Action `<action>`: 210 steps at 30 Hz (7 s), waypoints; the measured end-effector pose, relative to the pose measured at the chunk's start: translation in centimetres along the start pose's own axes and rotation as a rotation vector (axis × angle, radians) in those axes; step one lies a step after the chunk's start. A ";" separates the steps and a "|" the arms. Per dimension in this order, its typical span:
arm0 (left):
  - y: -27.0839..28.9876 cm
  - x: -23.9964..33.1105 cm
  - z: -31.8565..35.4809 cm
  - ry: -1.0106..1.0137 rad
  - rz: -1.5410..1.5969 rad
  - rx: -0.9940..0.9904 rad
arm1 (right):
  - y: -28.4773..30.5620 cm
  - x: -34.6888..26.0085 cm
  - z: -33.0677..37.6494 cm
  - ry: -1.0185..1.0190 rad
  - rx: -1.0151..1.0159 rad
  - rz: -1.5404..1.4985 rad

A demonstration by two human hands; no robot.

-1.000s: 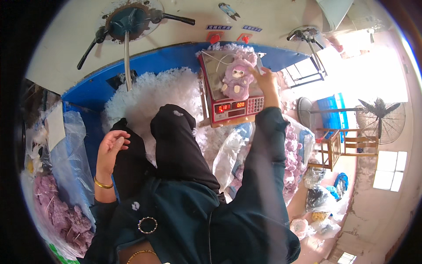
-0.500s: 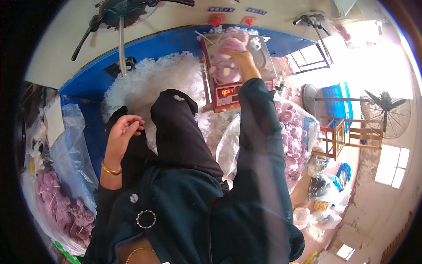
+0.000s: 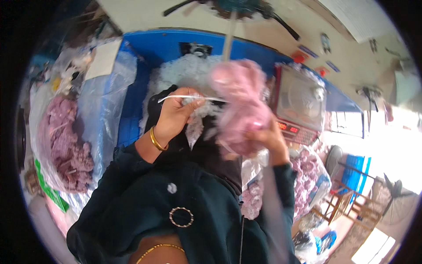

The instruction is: The person stuffs pink fluffy material into a small bunny-shaped toy using a metal rod, then ties the opening with a white string. The person repeats this process with multiple toys, placing each finished one on a digital scale.

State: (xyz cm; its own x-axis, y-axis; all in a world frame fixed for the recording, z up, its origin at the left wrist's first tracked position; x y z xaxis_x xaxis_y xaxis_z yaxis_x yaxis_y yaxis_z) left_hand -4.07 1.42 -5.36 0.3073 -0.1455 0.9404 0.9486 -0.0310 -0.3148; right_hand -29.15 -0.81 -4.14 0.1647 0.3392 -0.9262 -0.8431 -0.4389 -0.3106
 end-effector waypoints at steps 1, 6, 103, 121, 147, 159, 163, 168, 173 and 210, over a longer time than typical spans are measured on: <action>1.7 0.3 -0.1 -0.005 -0.142 0.052 | 0.7 0.0 1.4 -0.012 0.049 0.037; 15.0 -2.2 2.8 -0.322 -1.118 0.079 | 6.9 2.1 7.0 -0.208 0.356 0.314; 2.0 2.1 -10.3 -0.086 0.089 -0.390 | -3.0 -5.0 -13.7 0.762 0.741 1.024; -4.8 4.6 -8.4 -0.661 -1.164 0.174 | -1.3 -6.6 -20.6 0.492 0.850 0.331; -0.6 -1.8 -5.5 -0.293 0.078 -0.077 | -4.8 -1.5 -6.7 -0.101 -0.235 -0.177; -1.1 0.9 -4.3 0.341 0.556 -0.197 | -7.0 -4.6 -4.3 0.277 -0.190 1.313; -1.1 0.8 -7.9 0.377 0.787 -0.343 | -7.8 -6.6 -4.7 0.474 0.147 1.314; -2.6 3.3 -6.9 0.039 0.400 -0.049 | -3.9 -7.0 -16.1 0.731 0.667 1.285; -3.3 3.5 -5.6 -0.429 -0.336 0.059 | -3.4 -7.9 -18.0 0.739 0.734 1.337; -2.8 3.0 -7.8 -0.415 -0.277 -0.044 | -5.0 -7.7 -16.5 0.326 0.643 1.075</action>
State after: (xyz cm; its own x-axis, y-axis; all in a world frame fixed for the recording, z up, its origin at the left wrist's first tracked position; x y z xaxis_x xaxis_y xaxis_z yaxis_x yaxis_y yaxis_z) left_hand -6.40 -6.65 -2.64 0.0569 0.2792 0.9585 0.9975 -0.0560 -0.0429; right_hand -17.70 -14.98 1.02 -0.7054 -0.1894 -0.6830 -0.7081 0.1445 0.6912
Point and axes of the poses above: each hand's wrist, its own z-axis away from the middle knuckle, its own y-axis out of the back of the hand, x = y × z, the point moved 1 cm from there along -z, towards the middle knuckle, and after that the axes turned 4 degrees about -y, right-handed, at the moved point
